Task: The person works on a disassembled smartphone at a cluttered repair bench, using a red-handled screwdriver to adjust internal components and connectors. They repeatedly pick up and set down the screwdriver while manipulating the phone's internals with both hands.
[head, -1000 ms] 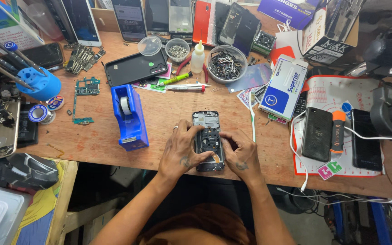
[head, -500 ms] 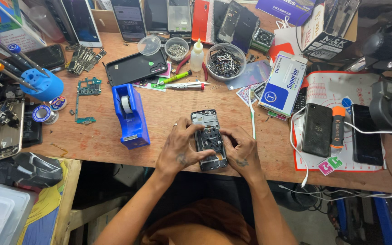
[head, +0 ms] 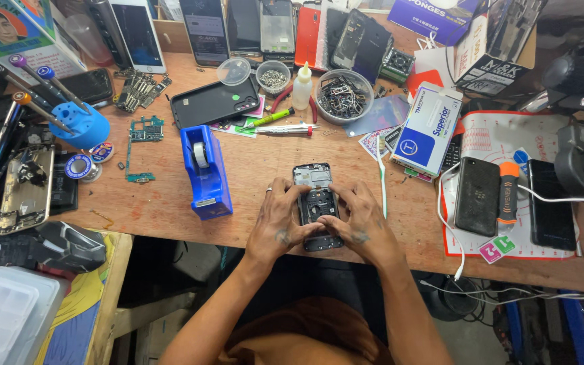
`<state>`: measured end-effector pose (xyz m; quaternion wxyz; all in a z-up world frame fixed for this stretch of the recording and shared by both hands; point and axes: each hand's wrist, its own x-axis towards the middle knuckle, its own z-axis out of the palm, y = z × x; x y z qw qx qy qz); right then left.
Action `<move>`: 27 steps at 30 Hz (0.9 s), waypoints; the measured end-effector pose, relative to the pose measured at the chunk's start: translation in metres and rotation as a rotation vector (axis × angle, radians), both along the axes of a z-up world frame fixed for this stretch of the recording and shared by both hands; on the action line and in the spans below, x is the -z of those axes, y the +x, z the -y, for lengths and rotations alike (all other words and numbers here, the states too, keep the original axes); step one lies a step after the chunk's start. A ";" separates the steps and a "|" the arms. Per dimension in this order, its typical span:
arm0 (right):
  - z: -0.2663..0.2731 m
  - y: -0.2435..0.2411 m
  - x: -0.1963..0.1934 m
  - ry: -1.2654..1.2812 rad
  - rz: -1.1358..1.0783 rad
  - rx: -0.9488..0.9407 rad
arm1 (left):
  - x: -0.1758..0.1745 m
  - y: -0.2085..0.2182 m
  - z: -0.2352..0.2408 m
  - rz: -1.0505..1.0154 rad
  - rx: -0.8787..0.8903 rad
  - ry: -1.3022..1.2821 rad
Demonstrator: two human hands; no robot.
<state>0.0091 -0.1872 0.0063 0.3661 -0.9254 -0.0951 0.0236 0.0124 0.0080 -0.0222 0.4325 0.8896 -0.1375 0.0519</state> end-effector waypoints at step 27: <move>0.001 0.010 0.018 0.259 -0.245 0.081 | -0.021 -0.026 0.014 -0.095 -0.028 -0.167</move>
